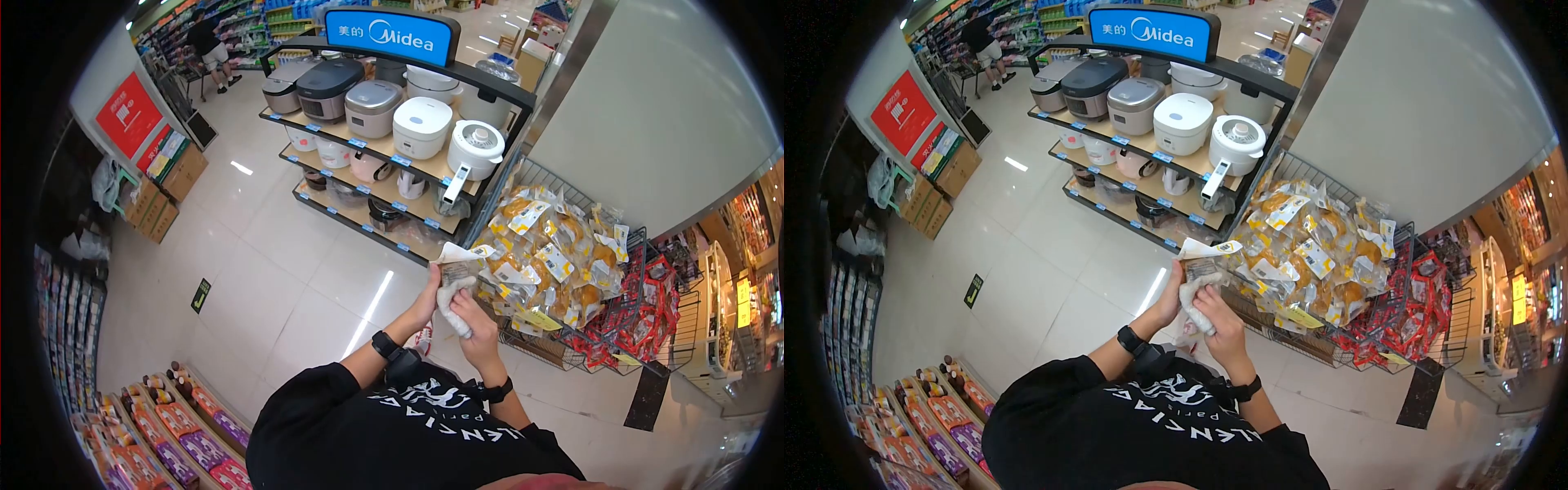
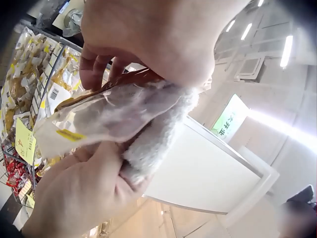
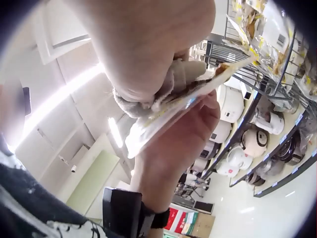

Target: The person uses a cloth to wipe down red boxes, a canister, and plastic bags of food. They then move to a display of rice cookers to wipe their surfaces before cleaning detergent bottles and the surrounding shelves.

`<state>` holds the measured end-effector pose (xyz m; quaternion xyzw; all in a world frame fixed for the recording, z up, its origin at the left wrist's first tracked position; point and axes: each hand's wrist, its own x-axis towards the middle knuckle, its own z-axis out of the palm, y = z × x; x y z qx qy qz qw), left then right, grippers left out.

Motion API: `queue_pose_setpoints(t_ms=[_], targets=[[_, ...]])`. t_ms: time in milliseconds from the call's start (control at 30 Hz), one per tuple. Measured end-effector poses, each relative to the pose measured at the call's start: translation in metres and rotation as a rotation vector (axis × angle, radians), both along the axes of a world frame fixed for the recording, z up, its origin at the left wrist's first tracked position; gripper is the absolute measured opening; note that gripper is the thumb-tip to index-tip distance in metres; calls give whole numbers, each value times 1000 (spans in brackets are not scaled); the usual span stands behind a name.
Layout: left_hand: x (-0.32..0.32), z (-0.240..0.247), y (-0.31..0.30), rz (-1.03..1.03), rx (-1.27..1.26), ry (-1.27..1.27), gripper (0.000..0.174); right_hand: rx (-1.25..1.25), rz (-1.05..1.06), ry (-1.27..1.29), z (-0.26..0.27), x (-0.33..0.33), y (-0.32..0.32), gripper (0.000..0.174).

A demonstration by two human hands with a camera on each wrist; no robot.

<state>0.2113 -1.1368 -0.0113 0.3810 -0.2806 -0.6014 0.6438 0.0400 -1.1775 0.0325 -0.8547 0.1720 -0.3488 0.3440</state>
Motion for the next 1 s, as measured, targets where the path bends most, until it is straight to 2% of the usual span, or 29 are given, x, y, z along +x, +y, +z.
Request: queue_pose_setpoints(t_ms=[100, 200, 300, 400, 500, 533, 567, 633, 700, 733, 767, 867, 900, 1000], targets=[[4, 16, 3, 3, -34, -104, 94, -76, -60, 21, 0, -7, -8, 46], [-1, 24, 7, -21, -23, -176, 91, -70, -224, -19, 1, -11, -16, 48], [-11, 11, 8, -155, -28, -150, 88, 72, -385, -6, -7, -20, -25, 52], [-20, 16, 8, -201, 13, -5, 88, 104, -480, 1, -19, -33, -37, 51], [-20, 18, 7, -56, 37, 233, 74, 78, -605, -31, -19, -46, -42, 42], [-19, 20, 6, -6, 39, 300, 70, 126, -612, -52, -22, -55, -42, 40], [-17, 19, 4, 39, 33, 382, 58, 173, -619, -73, -26, -64, -42, 38], [-13, 21, 2, 64, 25, 406, 55, 349, -643, -119, -37, -80, -39, 32], [-11, 26, 1, 109, 0, 419, 49, 658, -602, -280, -44, -87, -28, 34], [-8, 23, 2, 73, 33, 340, 47, 811, -578, -364, -44, -88, -24, 35], [-3, 19, 3, 35, 65, 261, 45, 918, -442, -367, -42, -91, -21, 40], [-16, 31, 6, 49, 45, 295, 37, 1175, -278, -488, -38, -93, -12, 46], [-24, 43, 8, 87, 53, 318, 37, 1198, -249, -427, -37, -94, -10, 56], [-28, 33, 7, 107, 5, 281, 41, 1221, 43, -373, -35, -105, -5, 57]])
